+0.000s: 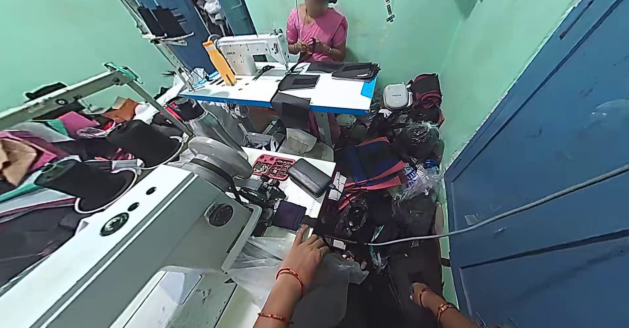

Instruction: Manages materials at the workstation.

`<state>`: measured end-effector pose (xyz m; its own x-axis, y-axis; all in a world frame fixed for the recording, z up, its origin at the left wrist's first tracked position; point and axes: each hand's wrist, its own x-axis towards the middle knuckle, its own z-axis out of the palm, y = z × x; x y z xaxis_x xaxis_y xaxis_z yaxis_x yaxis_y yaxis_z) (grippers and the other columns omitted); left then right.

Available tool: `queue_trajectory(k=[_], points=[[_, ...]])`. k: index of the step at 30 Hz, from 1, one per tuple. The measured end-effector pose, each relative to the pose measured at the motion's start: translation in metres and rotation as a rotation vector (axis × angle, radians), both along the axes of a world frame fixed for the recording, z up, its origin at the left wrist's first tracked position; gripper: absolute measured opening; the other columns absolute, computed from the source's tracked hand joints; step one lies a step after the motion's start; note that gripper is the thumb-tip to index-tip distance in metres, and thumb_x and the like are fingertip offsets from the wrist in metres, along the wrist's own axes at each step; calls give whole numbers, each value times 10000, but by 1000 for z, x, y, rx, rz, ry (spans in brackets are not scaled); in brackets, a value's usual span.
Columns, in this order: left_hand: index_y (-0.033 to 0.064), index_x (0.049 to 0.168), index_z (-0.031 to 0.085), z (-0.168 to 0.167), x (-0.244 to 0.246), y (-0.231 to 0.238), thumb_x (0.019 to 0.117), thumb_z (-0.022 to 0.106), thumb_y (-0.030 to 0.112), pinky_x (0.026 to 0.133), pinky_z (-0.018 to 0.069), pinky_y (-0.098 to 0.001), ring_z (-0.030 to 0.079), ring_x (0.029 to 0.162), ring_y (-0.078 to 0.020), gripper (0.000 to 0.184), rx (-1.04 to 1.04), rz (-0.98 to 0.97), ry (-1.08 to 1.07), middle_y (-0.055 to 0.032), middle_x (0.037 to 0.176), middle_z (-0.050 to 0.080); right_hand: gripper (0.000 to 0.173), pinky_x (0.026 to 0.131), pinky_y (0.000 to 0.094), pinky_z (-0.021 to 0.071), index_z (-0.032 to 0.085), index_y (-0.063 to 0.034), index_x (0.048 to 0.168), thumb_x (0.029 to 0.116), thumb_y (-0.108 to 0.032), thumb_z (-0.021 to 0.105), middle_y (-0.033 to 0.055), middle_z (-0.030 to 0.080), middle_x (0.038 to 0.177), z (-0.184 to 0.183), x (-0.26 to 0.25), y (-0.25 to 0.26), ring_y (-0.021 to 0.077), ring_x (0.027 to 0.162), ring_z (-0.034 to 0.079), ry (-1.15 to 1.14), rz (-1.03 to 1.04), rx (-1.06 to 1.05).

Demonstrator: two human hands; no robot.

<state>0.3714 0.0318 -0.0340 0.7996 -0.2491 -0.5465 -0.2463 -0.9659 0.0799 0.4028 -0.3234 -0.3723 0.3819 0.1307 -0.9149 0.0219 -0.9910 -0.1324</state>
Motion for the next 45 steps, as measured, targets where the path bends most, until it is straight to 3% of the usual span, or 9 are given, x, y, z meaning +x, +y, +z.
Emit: queue_trajectory(k=[5,8,10,28,45], points=[[25,1437,566,17,4,-6,1067,495,278,1249,68,-610,392,1483,-359,454,9,22,102,-175,1506,538,446,1106,584,413,581,54,1356,1072,-283,510,287,583,1393,26,24,17,406,1338,546,-33,-66,23],[88,1329,679,-13,-2,4,1017,584,320,1259,72,-586,504,1406,-294,400,-45,36,-51,-101,1374,659,435,1101,582,419,590,33,1354,1066,-286,522,269,594,1388,29,29,27,402,1331,553,-47,-69,42],[93,1323,685,-17,-2,6,1008,599,323,1257,72,-589,513,1397,-286,399,-47,29,-65,-93,1360,669,432,1113,576,411,585,26,1365,1066,-279,521,262,586,1403,31,31,34,396,1347,541,-40,-53,56],[93,1340,668,-20,-2,7,995,610,385,1260,52,-586,494,1413,-275,455,-43,15,-65,-88,1384,653,428,1115,582,404,586,52,1354,1063,-257,529,285,576,1404,33,18,28,410,1350,535,-18,11,12],[73,1370,637,-17,-1,6,968,651,356,1265,34,-583,449,1451,-278,492,-64,27,-37,-99,1428,620,451,1107,591,404,591,35,1354,1061,-301,527,271,590,1395,39,18,63,407,1334,548,-43,82,80]])
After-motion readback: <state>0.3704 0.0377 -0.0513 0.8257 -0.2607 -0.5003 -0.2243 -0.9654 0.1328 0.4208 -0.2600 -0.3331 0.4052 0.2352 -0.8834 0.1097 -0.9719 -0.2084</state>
